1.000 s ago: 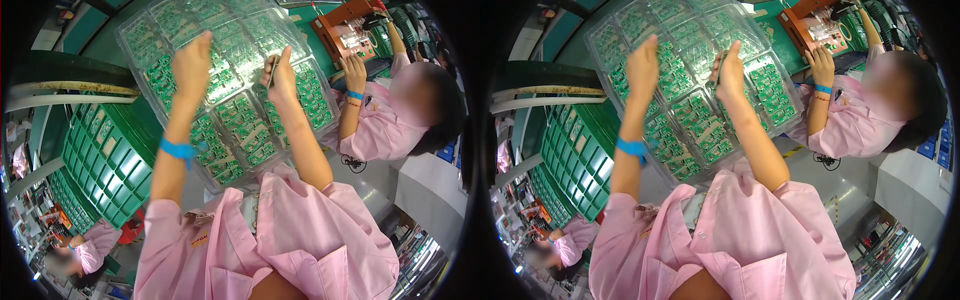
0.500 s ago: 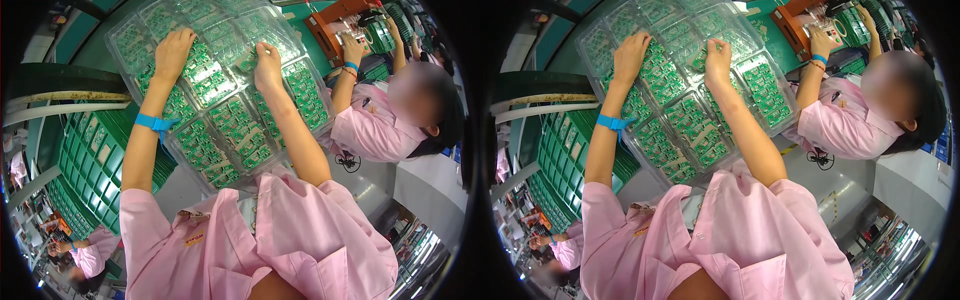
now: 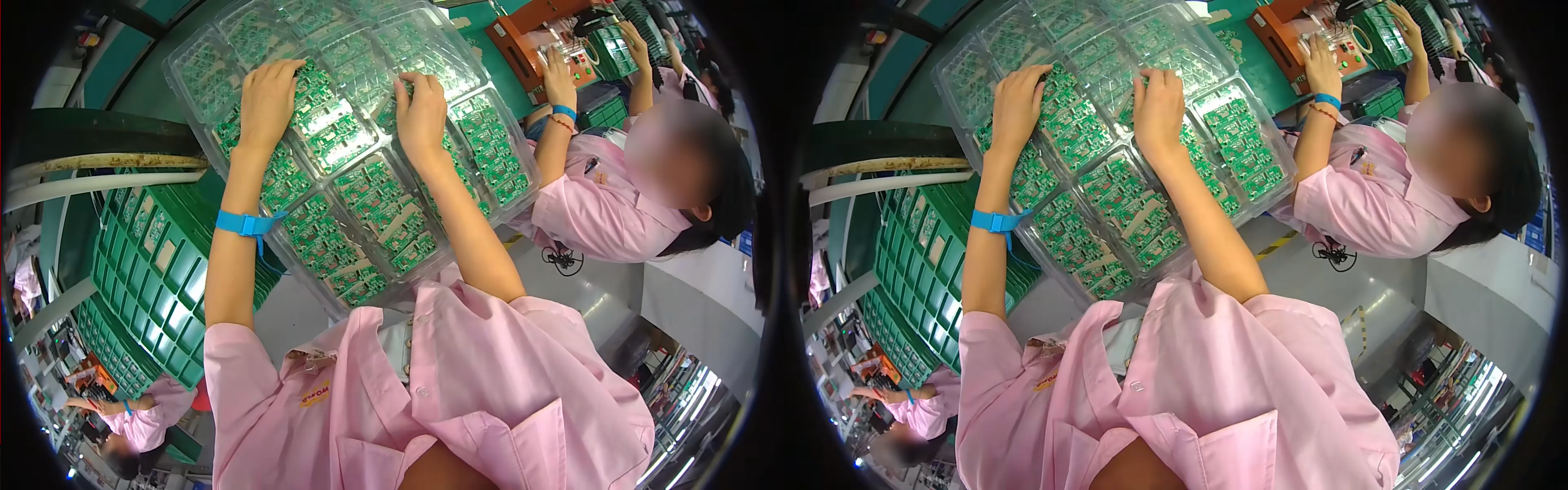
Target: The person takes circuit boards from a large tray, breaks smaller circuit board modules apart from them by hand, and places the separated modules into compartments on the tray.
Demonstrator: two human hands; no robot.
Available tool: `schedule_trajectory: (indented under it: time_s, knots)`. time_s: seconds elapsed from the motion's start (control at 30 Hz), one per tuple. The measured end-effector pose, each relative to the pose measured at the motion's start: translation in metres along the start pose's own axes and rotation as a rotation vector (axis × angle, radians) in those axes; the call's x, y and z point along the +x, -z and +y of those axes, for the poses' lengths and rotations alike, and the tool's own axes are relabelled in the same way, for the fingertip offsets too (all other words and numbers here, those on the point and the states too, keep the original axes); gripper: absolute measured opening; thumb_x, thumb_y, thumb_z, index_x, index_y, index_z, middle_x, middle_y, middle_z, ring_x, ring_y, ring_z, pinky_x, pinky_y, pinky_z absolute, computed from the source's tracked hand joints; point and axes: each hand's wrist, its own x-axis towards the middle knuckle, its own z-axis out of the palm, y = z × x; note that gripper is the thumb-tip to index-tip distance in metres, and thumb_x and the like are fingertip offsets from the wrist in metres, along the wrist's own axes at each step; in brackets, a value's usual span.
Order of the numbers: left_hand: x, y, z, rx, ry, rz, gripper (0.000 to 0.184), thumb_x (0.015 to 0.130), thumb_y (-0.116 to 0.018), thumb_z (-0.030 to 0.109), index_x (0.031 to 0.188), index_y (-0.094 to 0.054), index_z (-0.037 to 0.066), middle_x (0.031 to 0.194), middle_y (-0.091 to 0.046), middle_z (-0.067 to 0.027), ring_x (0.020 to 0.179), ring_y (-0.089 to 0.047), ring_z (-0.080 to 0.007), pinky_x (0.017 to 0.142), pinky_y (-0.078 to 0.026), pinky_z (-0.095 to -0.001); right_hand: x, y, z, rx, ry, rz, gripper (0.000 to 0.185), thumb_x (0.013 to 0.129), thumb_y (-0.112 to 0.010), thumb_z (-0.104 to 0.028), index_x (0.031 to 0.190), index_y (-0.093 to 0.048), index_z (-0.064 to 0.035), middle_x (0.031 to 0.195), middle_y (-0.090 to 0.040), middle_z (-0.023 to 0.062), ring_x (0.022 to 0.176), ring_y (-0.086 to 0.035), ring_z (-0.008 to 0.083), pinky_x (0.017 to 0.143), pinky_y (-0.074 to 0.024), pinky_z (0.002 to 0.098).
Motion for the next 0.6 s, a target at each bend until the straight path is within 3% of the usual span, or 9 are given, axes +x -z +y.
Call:
schedule_trajectory:
  time_s: [0.07,0.2,0.3,0.37,0.43,0.53,0.6]
  knots:
    - [-0.001,0.004,0.0,0.016,0.016,-0.026,0.025,0.078,-0.052,0.006,0.102,-0.055,0.011,0.102,-0.056,0.0013,0.094,-0.05,-0.0188,0.087,-0.036,-0.0326,-0.001,-0.001,0.0,-0.044,0.04,0.055,0.008,0.076,-0.056,-0.006,0.08,-0.059,0.0001,0.079,-0.053,0.0116,0.059,-0.049,0.0201,0.052,-0.0412,0.0285]
    - [0.003,0.031,0.017,-0.096,0.098,0.064,0.024,0.079,-0.05,0.007,0.103,-0.055,0.011,0.104,-0.055,-0.0001,0.093,-0.05,-0.0203,0.089,-0.034,-0.0335,0.0,0.011,-0.002,-0.259,-0.023,-0.233,0.008,0.071,-0.051,-0.005,0.07,-0.058,-0.0008,0.078,-0.053,0.0154,0.071,-0.052,0.0287,0.063,-0.0429,0.0368]
    - [-0.003,0.063,0.026,-0.187,0.1,0.093,0.024,0.081,-0.049,0.009,0.103,-0.055,0.01,0.106,-0.054,-0.0029,0.096,-0.05,-0.0209,0.089,-0.035,-0.0329,0.006,0.02,-0.013,-0.422,0.08,-0.272,0.008,0.07,-0.051,-0.007,0.068,-0.058,-0.0022,0.078,-0.054,0.0157,0.074,-0.051,0.0287,0.065,-0.0423,0.0377]
    - [-0.016,0.087,0.027,-0.407,0.222,0.099,0.023,0.081,-0.05,0.009,0.104,-0.056,0.008,0.107,-0.054,-0.0055,0.099,-0.05,-0.0211,0.089,-0.036,-0.0317,0.013,0.027,-0.021,-0.59,0.179,-0.312,0.008,0.068,-0.052,-0.008,0.066,-0.058,-0.0037,0.079,-0.054,0.016,0.076,-0.051,0.0286,0.067,-0.0418,0.0385]
    - [-0.038,0.107,0.021,-0.547,0.324,0.182,0.024,0.081,-0.05,0.008,0.104,-0.056,0.005,0.108,-0.053,-0.0073,0.101,-0.049,-0.0209,0.088,-0.037,-0.0307,0.019,0.023,-0.02,-0.561,0.42,-0.387,0.007,0.068,-0.052,-0.01,0.069,-0.058,-0.0055,0.08,-0.054,0.0143,0.08,-0.05,0.0285,0.071,-0.0402,0.0396]
    - [-0.08,0.134,0.016,-0.726,0.601,0.298,0.02,0.083,-0.048,0.006,0.101,-0.056,0.002,0.102,-0.057,-0.0073,0.092,-0.053,-0.0171,0.084,-0.04,-0.0259,0.015,0.018,-0.005,-0.518,0.512,-0.466,0.008,0.069,-0.052,-0.011,0.072,-0.057,-0.0054,0.081,-0.055,0.0117,0.079,-0.05,0.0283,0.072,-0.0401,0.0385]
    - [-0.109,0.142,0.011,-0.69,0.711,0.377,0.019,0.085,-0.047,0.007,0.1,-0.056,0.001,0.099,-0.058,-0.0077,0.089,-0.054,-0.0161,0.082,-0.041,-0.0243,0.014,0.023,0.004,-0.385,0.561,-0.401,0.011,0.073,-0.056,-0.014,0.078,-0.053,-0.0048,0.082,-0.055,0.011,0.075,-0.05,0.0279,0.067,-0.0415,0.0393]
